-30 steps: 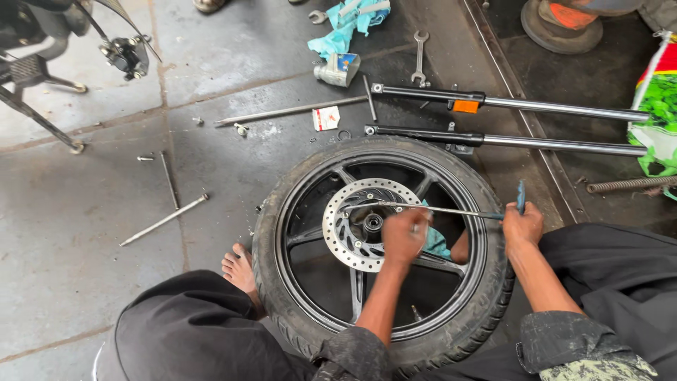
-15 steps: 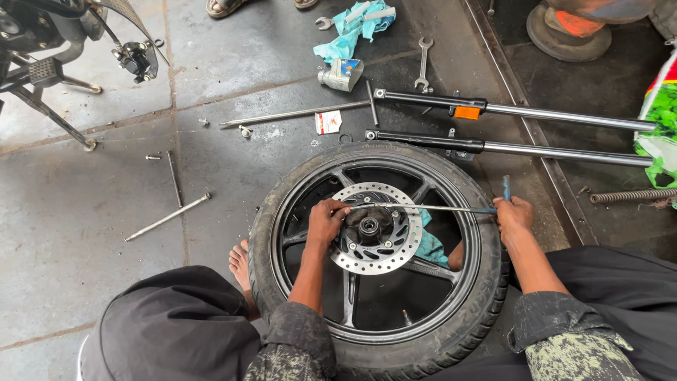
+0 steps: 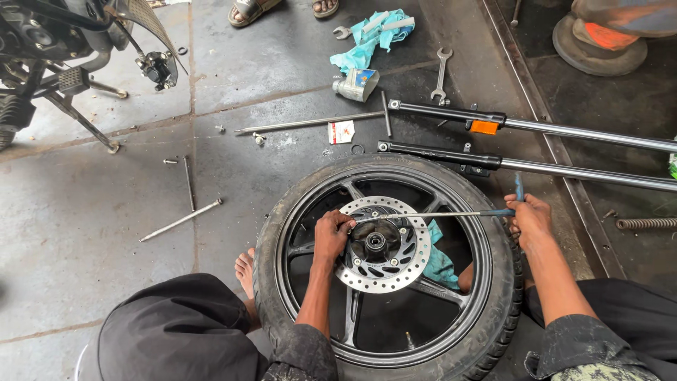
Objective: The person inserts small components into the center of a motorcycle wheel hub, wipes the brake disc with a cloth, and uses a T-handle wrench to tighten several bolts on the brake disc.
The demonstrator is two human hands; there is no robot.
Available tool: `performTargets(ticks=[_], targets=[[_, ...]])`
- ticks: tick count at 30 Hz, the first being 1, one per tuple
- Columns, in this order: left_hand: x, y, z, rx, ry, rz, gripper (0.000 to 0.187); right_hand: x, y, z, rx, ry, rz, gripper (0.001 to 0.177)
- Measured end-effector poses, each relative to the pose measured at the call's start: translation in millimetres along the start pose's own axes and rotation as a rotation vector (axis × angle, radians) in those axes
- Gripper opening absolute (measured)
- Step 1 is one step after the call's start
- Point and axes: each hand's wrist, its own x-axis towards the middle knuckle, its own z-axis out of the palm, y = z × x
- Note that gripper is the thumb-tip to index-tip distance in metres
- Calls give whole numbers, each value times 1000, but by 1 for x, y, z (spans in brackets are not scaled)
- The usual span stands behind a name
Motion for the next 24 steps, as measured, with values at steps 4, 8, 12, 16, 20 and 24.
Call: performTargets(ticks=[4,8,12,16,20,24], targets=[[-1,3,-2,19,-14,17,16,-8,-11,5,-30,-10,0,7],[0,6,-3,32,-5,43,15,-15,-17,10,-76,20,19,7],[-4,10,-2,47,25,38,14,-14,-22,12,-72,16,10,6],[-3,11,-4,44,8,83,15,-1,-15,10,-75,2,10,7],[-5,13,-6,66,23,107,13,14,-5,9,-70,-48,46,8],[-4,14,-7,22,31,143,12,25,-1,9,-128,-66,86,11]])
